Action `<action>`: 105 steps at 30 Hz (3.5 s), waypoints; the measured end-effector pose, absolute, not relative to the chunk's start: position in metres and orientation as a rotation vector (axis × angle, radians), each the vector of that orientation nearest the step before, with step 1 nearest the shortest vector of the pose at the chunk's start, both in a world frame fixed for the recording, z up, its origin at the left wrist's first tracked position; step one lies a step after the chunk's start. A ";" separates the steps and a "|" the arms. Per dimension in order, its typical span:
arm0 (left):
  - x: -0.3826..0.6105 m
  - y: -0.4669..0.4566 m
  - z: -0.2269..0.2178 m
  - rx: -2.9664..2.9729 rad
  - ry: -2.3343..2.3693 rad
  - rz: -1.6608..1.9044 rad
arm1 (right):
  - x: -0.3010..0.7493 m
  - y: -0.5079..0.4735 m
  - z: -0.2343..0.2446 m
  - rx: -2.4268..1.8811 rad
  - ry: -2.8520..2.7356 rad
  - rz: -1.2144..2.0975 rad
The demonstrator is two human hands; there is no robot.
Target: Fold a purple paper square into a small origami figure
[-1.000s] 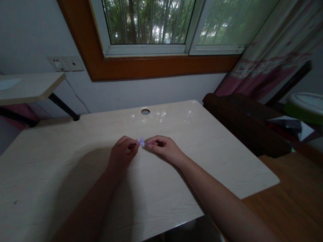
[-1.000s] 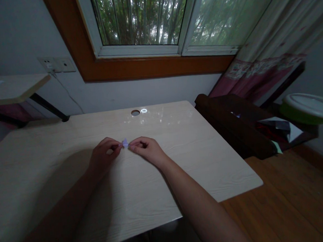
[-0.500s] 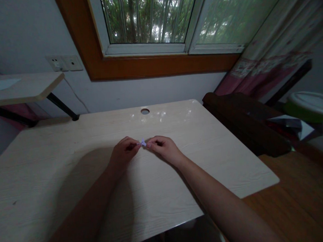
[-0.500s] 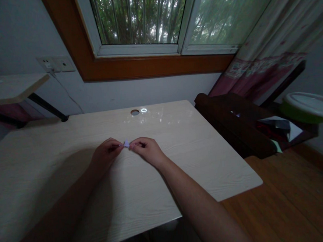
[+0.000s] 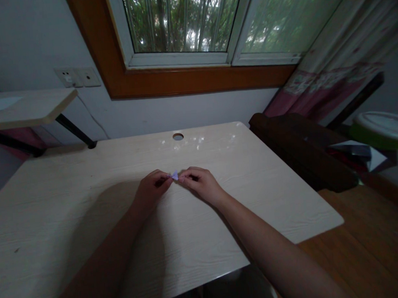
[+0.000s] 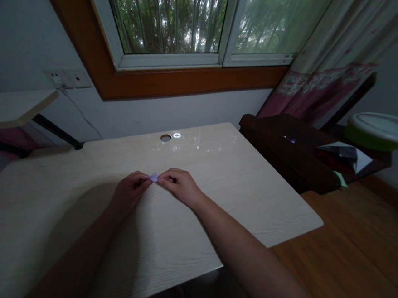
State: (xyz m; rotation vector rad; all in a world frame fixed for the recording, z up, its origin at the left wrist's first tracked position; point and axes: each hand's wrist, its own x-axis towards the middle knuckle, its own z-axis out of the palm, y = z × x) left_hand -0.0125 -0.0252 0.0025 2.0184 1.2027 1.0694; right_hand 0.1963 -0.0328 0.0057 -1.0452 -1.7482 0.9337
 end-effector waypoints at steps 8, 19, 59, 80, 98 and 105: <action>-0.013 -0.024 0.000 1.986 1.127 1.159 | 0.195 -0.034 0.008 -1.038 -1.739 0.893; -0.013 -0.025 -0.002 1.892 1.027 1.202 | 0.191 -0.035 0.004 -1.040 -1.624 1.013; -0.011 -0.031 0.005 1.889 1.068 1.287 | 0.189 -0.039 0.012 -1.022 -1.739 0.710; -0.012 -0.030 0.008 1.935 1.108 1.300 | 0.188 -0.039 0.009 -0.929 -1.541 1.028; -0.012 -0.033 0.005 2.036 1.181 1.242 | 0.190 -0.037 0.007 -0.961 -1.672 0.870; -0.011 -0.036 0.008 1.958 1.122 1.188 | 0.192 -0.037 0.010 -0.997 -1.787 0.707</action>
